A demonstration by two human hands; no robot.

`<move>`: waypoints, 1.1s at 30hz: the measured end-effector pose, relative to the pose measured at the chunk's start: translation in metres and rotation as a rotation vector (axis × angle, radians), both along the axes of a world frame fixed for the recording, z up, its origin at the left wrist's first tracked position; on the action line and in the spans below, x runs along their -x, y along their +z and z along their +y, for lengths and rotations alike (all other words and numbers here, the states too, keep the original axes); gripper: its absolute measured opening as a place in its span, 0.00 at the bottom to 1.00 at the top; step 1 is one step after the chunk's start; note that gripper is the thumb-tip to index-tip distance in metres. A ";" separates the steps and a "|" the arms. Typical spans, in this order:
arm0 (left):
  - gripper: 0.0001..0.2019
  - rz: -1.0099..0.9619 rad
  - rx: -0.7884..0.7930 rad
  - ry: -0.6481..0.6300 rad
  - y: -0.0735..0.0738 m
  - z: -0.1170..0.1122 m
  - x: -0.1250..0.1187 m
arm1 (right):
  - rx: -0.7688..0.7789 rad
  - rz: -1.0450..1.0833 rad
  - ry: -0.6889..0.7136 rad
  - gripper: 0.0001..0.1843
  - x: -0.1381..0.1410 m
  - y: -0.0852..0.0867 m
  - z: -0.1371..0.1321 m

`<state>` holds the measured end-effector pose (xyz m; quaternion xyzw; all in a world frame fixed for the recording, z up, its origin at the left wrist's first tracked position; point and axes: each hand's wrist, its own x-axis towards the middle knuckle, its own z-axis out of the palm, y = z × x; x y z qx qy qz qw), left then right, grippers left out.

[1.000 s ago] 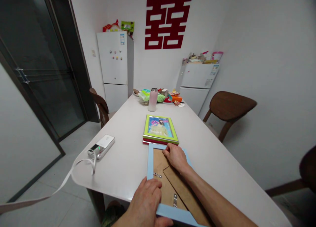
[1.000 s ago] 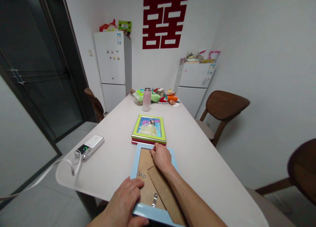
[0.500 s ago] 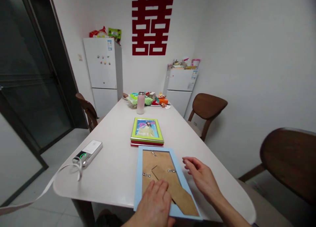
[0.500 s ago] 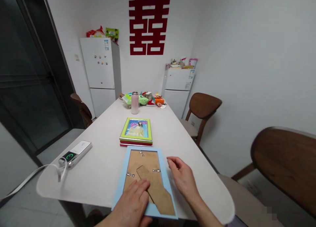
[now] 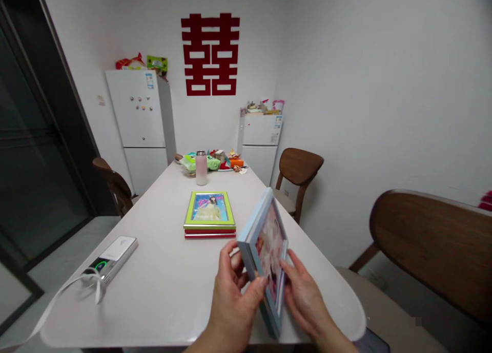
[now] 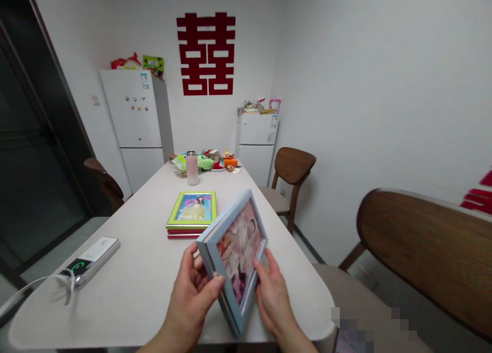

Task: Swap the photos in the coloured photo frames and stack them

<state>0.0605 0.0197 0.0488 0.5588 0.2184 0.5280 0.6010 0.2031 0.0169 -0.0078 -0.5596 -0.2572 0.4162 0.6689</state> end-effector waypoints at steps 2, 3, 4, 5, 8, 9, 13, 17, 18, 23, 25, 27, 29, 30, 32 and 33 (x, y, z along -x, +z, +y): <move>0.25 0.070 0.026 -0.017 -0.008 0.015 -0.007 | 0.053 -0.096 -0.048 0.36 -0.042 -0.002 0.011; 0.24 0.153 0.038 -0.040 -0.015 0.022 -0.012 | 0.146 -0.329 -0.084 0.33 -0.063 -0.003 0.016; 0.23 0.230 0.057 -0.077 -0.022 0.028 -0.017 | 0.266 -0.600 -0.097 0.31 -0.083 -0.004 0.022; 0.24 0.315 0.083 -0.090 -0.030 0.033 -0.023 | 0.304 -0.681 -0.110 0.30 -0.101 -0.005 0.028; 0.26 0.524 0.105 -0.110 -0.053 0.040 -0.041 | 0.370 -0.837 -0.111 0.24 -0.136 -0.007 0.044; 0.26 0.561 0.098 -0.105 -0.059 0.041 -0.045 | 0.390 -0.887 -0.109 0.22 -0.142 -0.009 0.048; 0.21 0.670 0.003 -0.047 -0.067 0.048 -0.051 | 0.470 -1.086 -0.112 0.19 -0.145 -0.016 0.061; 0.15 0.761 -0.099 0.023 -0.066 0.056 -0.049 | 0.514 -1.240 -0.106 0.20 -0.142 -0.022 0.068; 0.15 0.772 -0.113 0.040 -0.066 0.056 -0.048 | 0.519 -1.273 -0.099 0.20 -0.141 -0.023 0.068; 0.21 0.721 -0.112 0.141 -0.067 0.064 -0.028 | 0.488 -1.435 -0.084 0.19 -0.125 -0.011 0.070; 0.23 0.671 -0.077 0.217 -0.064 0.078 -0.007 | 0.390 -1.505 -0.071 0.20 -0.101 -0.003 0.074; 0.23 0.613 -0.022 0.308 -0.061 0.097 0.017 | 0.253 -1.553 -0.011 0.20 -0.067 0.003 0.084; 0.21 0.554 0.056 0.388 -0.059 0.117 0.039 | 0.128 -1.577 0.093 0.20 -0.027 0.006 0.097; 0.19 0.526 0.100 0.401 -0.059 0.125 0.048 | 0.077 -1.586 0.139 0.20 -0.007 0.007 0.105; 0.14 0.473 0.194 0.381 -0.062 0.133 0.058 | -0.008 -1.598 0.202 0.21 0.027 0.007 0.120; 0.13 0.445 0.239 0.352 -0.065 0.135 0.060 | -0.038 -1.602 0.222 0.22 0.040 0.007 0.127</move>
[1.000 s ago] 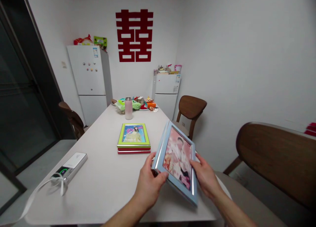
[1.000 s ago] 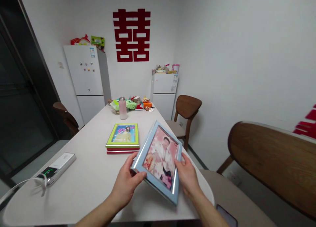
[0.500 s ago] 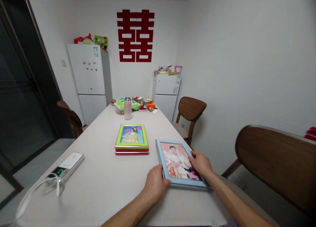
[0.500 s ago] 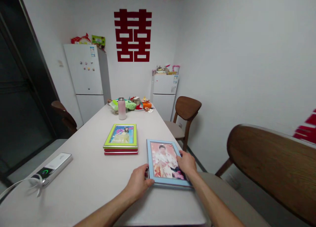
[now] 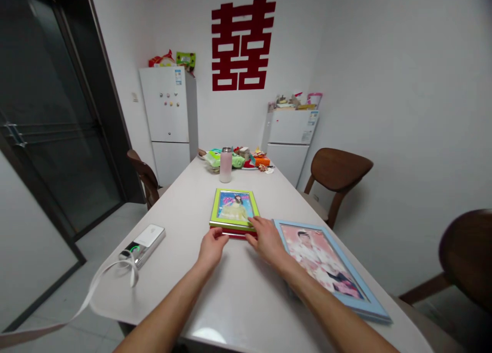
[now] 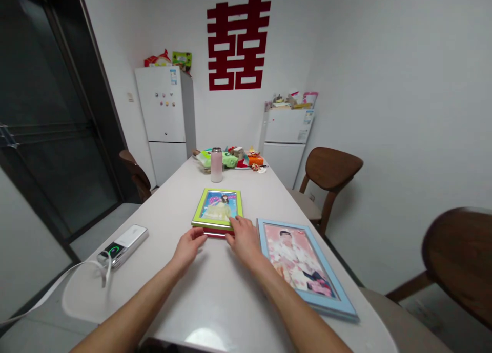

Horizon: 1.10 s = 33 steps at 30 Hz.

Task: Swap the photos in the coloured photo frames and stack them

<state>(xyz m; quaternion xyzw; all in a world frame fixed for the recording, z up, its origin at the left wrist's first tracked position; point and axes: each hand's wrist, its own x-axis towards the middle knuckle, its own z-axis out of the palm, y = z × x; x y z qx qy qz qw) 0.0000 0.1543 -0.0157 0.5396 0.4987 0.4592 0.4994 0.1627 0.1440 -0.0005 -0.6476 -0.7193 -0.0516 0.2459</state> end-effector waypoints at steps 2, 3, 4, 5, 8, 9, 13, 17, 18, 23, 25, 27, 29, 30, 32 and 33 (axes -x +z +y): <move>0.12 -0.086 0.076 -0.036 -0.005 -0.002 0.000 | -0.006 -0.003 0.045 0.20 0.019 0.001 0.010; 0.13 -0.134 0.105 -0.048 -0.008 -0.004 -0.001 | -0.004 -0.004 0.063 0.17 0.025 0.002 0.012; 0.13 -0.186 0.127 -0.051 -0.009 -0.005 -0.003 | -0.001 -0.004 0.082 0.14 0.029 0.003 0.012; 0.13 -0.241 0.143 -0.047 -0.009 -0.006 -0.004 | 0.003 -0.003 0.103 0.12 0.033 0.004 0.009; 0.11 -0.411 0.144 0.007 -0.007 -0.009 -0.005 | 0.020 0.004 0.189 0.08 0.039 0.007 -0.011; 0.11 -0.461 0.131 0.028 -0.005 -0.011 -0.005 | 0.026 0.005 0.220 0.08 0.040 0.007 -0.020; 0.13 -0.581 0.060 0.067 0.005 -0.032 -0.003 | 0.016 0.145 0.251 0.17 0.035 0.006 -0.049; 0.14 -0.573 -0.011 0.043 0.026 -0.069 0.006 | 0.062 0.535 0.157 0.28 0.027 0.009 -0.060; 0.14 -0.532 -0.042 0.035 0.032 -0.079 0.010 | 0.086 0.643 0.145 0.29 0.026 0.012 -0.063; 0.12 0.125 -0.448 -0.084 0.054 -0.123 0.029 | 0.178 1.181 0.129 0.33 0.032 0.031 -0.093; 0.19 0.331 -0.704 -0.180 0.051 -0.136 0.035 | 0.241 1.380 0.185 0.32 0.033 0.036 -0.107; 0.25 0.506 -0.939 -0.270 0.042 -0.144 0.039 | 0.322 1.517 0.232 0.28 0.032 0.038 -0.118; 0.26 0.683 -1.044 -0.327 0.031 -0.149 0.040 | 0.410 1.572 0.228 0.25 0.030 0.035 -0.124; 0.25 0.764 -1.059 -0.350 0.025 -0.150 0.040 | 0.452 1.573 0.216 0.24 0.029 0.033 -0.125; 0.23 0.881 -1.077 -0.399 0.014 -0.152 0.039 | 0.521 1.532 0.194 0.24 0.025 0.026 -0.125; 0.23 0.921 -1.087 -0.427 0.009 -0.152 0.038 | 0.542 1.495 0.187 0.24 0.023 0.022 -0.123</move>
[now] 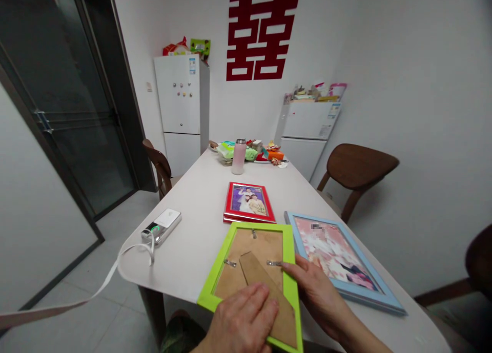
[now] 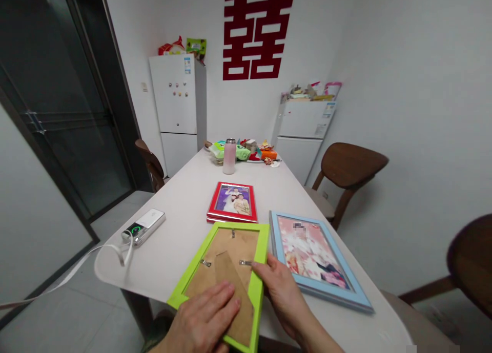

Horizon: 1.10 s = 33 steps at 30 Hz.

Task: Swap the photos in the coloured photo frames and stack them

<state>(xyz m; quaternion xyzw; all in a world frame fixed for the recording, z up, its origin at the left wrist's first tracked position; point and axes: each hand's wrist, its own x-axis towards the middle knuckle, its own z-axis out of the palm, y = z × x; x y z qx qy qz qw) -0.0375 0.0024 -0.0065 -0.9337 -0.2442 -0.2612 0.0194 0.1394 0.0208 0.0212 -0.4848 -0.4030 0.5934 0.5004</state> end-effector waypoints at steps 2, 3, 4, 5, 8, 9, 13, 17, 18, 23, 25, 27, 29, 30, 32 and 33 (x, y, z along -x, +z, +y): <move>0.22 0.058 -0.025 -0.013 -0.009 -0.001 -0.004 | 0.000 -0.108 0.013 0.24 -0.005 -0.009 0.005; 0.21 0.066 -0.034 -0.009 -0.013 -0.001 -0.007 | -0.007 -0.194 0.009 0.25 -0.007 -0.013 0.007; 0.19 0.060 -0.044 0.002 -0.017 -0.001 -0.009 | -0.021 -0.311 -0.003 0.25 -0.009 -0.018 0.010; 0.18 0.051 -0.053 0.014 -0.020 -0.002 -0.011 | -0.041 -0.451 -0.020 0.25 -0.011 -0.022 0.013; 0.16 0.031 -0.077 0.050 -0.029 -0.002 -0.017 | -0.128 -0.883 -0.078 0.27 -0.015 -0.032 0.019; 0.16 0.026 -0.083 0.060 -0.032 -0.002 -0.018 | -0.158 -1.003 -0.092 0.27 -0.015 -0.034 0.020; 0.15 0.003 -0.109 0.083 -0.041 -0.001 -0.021 | -0.242 -1.340 -0.090 0.22 -0.013 -0.037 0.022; 0.14 -0.019 -0.142 0.097 -0.043 0.000 -0.023 | -0.302 -1.421 -0.044 0.16 -0.011 -0.036 0.023; 0.14 -0.027 -0.150 0.102 -0.043 0.000 -0.024 | -0.310 -1.422 -0.039 0.16 -0.011 -0.036 0.024; 0.13 -0.018 -0.161 0.096 -0.040 0.001 -0.025 | -0.326 -1.443 -0.048 0.15 -0.009 -0.037 0.031; 0.13 -0.012 -0.150 0.089 -0.042 0.001 -0.027 | -0.334 -1.444 -0.040 0.14 -0.009 -0.038 0.033; 0.14 -0.016 -0.126 0.090 -0.044 0.001 -0.029 | -0.349 -1.444 -0.038 0.14 -0.008 -0.038 0.034; 0.15 0.016 -0.066 0.084 -0.042 0.000 -0.028 | -0.380 -1.456 -0.052 0.14 -0.008 -0.037 0.033; 0.16 0.048 -0.016 0.068 -0.039 0.000 -0.026 | -0.405 -1.463 -0.062 0.14 -0.007 -0.037 0.033; 0.21 0.126 0.108 0.020 -0.028 0.002 -0.018 | -0.469 -1.456 -0.076 0.14 -0.004 -0.035 0.031; 0.23 0.153 0.168 0.013 -0.022 0.003 -0.011 | -0.503 -1.433 -0.074 0.15 -0.001 -0.034 0.031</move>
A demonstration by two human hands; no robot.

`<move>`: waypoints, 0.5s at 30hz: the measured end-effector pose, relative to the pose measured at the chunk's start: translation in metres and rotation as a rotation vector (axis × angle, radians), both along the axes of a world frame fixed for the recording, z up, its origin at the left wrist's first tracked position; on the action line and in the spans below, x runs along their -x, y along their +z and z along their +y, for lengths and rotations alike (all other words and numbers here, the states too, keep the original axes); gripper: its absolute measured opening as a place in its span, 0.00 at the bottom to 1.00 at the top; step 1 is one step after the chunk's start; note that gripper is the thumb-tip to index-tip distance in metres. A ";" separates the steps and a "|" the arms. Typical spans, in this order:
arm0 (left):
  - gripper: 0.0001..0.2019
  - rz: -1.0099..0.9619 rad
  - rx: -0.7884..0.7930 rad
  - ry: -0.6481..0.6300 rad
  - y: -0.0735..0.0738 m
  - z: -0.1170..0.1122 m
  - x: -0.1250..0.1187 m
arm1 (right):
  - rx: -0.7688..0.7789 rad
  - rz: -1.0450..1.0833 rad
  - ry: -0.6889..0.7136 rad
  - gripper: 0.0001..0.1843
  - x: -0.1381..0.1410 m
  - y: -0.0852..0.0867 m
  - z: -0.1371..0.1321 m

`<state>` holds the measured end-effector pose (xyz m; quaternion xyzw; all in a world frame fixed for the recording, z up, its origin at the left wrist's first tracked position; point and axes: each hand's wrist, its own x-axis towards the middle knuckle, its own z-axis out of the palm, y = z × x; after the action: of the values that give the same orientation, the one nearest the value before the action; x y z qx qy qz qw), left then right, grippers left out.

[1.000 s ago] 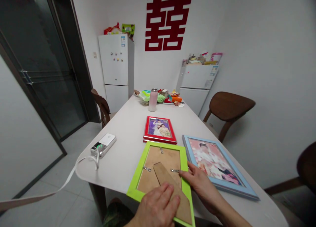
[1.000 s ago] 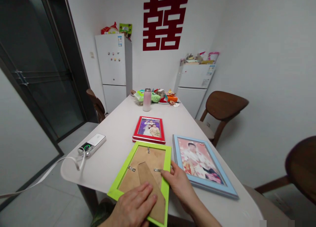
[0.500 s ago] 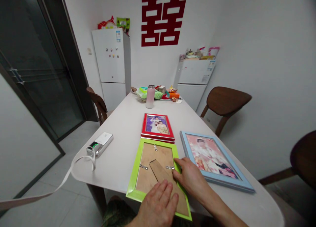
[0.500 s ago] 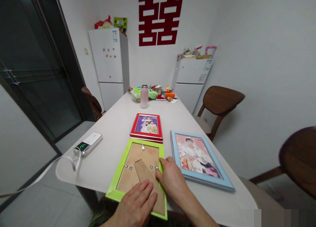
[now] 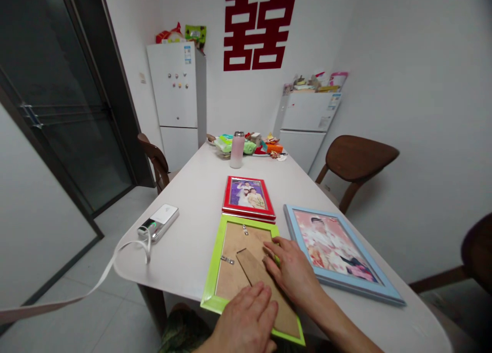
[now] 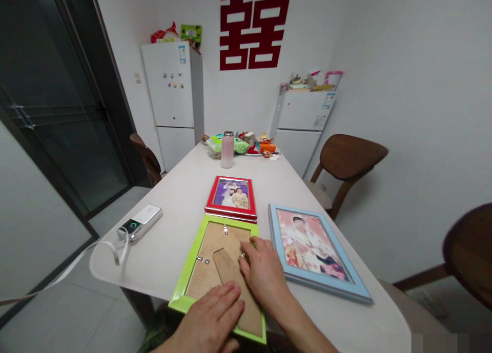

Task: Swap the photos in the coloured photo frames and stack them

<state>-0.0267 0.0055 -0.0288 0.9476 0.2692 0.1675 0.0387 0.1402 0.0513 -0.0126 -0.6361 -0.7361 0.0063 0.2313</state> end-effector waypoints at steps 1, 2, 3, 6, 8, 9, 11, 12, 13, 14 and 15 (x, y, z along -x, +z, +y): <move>0.26 0.013 0.048 0.020 0.005 0.002 0.008 | -0.011 0.028 0.035 0.15 0.005 0.001 0.000; 0.28 0.015 0.080 0.071 0.009 0.004 0.017 | -0.008 0.062 0.081 0.14 0.010 0.003 0.000; 0.30 0.012 0.102 0.139 0.012 0.006 0.025 | 0.005 0.095 0.130 0.14 0.017 0.004 0.000; 0.39 -0.028 0.132 0.287 0.007 0.010 0.043 | 0.075 0.114 0.243 0.11 0.042 0.009 0.004; 0.42 -0.078 0.130 0.314 0.000 0.010 0.046 | 0.117 0.054 0.250 0.09 0.057 0.011 0.008; 0.43 -0.102 0.123 0.322 -0.002 0.009 0.045 | 0.134 0.017 0.239 0.09 0.062 0.012 0.010; 0.45 -0.127 0.113 0.333 -0.005 0.007 0.040 | 0.160 -0.040 0.208 0.10 0.071 0.012 0.013; 0.46 -0.128 0.110 0.336 -0.005 0.005 0.038 | 0.161 -0.056 0.191 0.10 0.073 0.012 0.014; 0.46 -0.123 0.109 0.338 -0.004 0.005 0.036 | 0.153 -0.063 0.175 0.10 0.074 0.011 0.015; 0.46 -0.116 0.109 0.339 -0.003 0.004 0.035 | 0.140 -0.062 0.159 0.10 0.075 0.010 0.015; 0.46 -0.108 0.109 0.337 -0.001 0.004 0.034 | 0.124 -0.055 0.150 0.10 0.074 0.009 0.016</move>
<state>-0.0608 0.0092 -0.0303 0.8752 0.4304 0.2076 0.0761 0.0660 0.0673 -0.0037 -0.5923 -0.7859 0.0519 0.1700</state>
